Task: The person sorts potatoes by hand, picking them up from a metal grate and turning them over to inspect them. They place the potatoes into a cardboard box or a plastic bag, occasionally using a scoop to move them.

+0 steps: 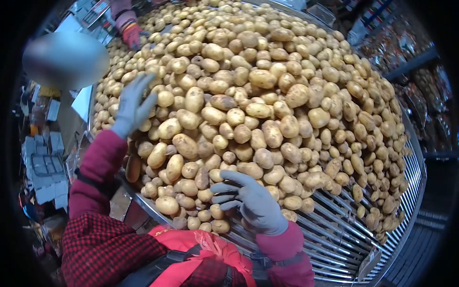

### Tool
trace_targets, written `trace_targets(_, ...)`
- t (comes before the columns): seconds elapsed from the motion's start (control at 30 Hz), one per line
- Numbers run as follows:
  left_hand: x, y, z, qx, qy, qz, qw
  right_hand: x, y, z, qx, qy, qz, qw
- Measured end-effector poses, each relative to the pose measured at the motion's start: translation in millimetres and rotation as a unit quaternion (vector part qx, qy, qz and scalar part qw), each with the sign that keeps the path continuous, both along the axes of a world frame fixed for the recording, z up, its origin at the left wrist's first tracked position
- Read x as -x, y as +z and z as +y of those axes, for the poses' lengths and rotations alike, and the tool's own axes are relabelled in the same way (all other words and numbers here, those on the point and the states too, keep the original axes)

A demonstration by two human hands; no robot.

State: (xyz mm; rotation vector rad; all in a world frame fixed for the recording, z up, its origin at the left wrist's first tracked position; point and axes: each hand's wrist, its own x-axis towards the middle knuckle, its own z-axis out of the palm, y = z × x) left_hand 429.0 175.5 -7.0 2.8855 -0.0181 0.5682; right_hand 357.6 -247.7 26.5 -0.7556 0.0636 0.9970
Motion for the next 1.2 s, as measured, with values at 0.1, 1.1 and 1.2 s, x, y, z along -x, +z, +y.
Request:
trace_targets(0.1,62.5,-15.2,-18.5,-0.036,0.005,0.051,0.998,3.6,-7.8,0.4,-0.022,-0.018,0.021,0.999)
trace_targets(1.1,-213.1,-17.3,-64.3,-0.116,0.029,0.214,0.969,-53.9,-41.9,13.9,-0.303,-0.048,0.087,0.948)
trace_targets(1.2,-164.5,-1.7,-68.4,-0.058,0.017,0.162,0.985,-57.1,-40.8,15.9,-0.324,-0.04,0.097,0.94)
